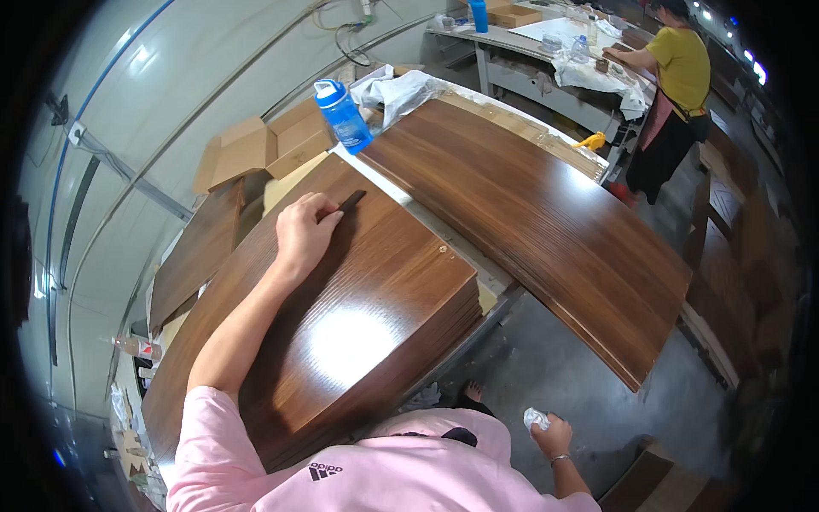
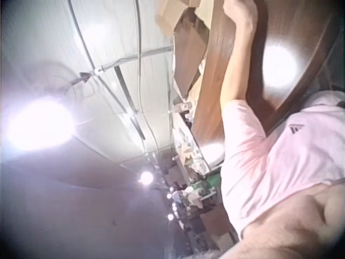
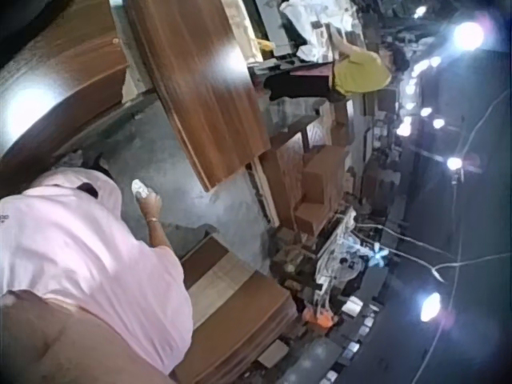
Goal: The person sands the edges of wood panels using a sanding block and wipes the surfaces with a cloth.
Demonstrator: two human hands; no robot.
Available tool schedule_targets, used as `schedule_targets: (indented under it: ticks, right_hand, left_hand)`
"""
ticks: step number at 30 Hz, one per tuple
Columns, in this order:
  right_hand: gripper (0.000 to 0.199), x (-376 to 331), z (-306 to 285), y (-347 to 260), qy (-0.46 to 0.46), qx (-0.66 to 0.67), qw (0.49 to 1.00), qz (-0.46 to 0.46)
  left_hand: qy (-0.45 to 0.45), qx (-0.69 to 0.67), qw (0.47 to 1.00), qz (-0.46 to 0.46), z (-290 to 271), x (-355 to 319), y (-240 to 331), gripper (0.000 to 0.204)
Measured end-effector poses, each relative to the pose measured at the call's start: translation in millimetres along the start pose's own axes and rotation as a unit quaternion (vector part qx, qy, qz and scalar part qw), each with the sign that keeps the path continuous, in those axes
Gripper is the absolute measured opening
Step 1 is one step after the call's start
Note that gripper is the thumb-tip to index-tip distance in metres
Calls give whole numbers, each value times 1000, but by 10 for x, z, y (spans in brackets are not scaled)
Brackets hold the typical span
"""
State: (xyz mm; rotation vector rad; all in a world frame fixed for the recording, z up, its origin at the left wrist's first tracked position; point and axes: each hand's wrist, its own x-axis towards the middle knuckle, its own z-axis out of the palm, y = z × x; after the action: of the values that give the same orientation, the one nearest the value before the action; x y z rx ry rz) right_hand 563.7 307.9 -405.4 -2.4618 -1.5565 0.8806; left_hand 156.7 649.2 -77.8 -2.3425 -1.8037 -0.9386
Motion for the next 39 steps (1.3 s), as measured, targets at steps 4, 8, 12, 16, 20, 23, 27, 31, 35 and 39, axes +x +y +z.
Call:
schedule_targets:
  ticks: [4, 8, 12, 16, 20, 23, 27, 31, 35, 39]
  right_hand:
    - [32, -57, 149, 332, 34, 76, 993, 85]
    - [31, 58, 234, 537, 53, 118, 984, 120]
    - [36, 214, 62, 349, 60, 134, 980, 131]
    - [37, 354, 76, 231, 46, 101, 987, 119]
    - [38, 446, 48, 41, -3, 95, 987, 126]
    - [38, 499, 3, -54, -19, 130, 983, 126]
    - [38, 559, 135, 57, -31, 137, 981, 137]
    - [40, 595, 235, 179, -20, 111, 985, 133]
    - [41, 638, 339, 324, -34, 109, 984, 137]
    - [41, 629, 444, 367, -22, 111, 984, 138]
  left_hand:
    - [-194, -220, 919, 262, -184, -608, 802, 7]
    - [-126, -168, 977, 34, 22, -240, 437, 9]
    - [-155, -174, 970, 65, -66, -385, 427, 10]
    - [-135, -173, 973, 71, 19, -311, 545, 10]
    - [-171, -184, 954, 163, 73, -373, 859, 12]
    - [-139, -168, 968, 123, 93, -298, 757, 12]
    - [-153, -158, 961, 165, 61, -362, 877, 12]
    - [-154, -157, 966, 137, 68, -364, 831, 12]
    - [-175, -187, 958, 129, 89, -264, 766, 14]
    - [-205, -180, 953, 135, 35, -275, 768, 14]
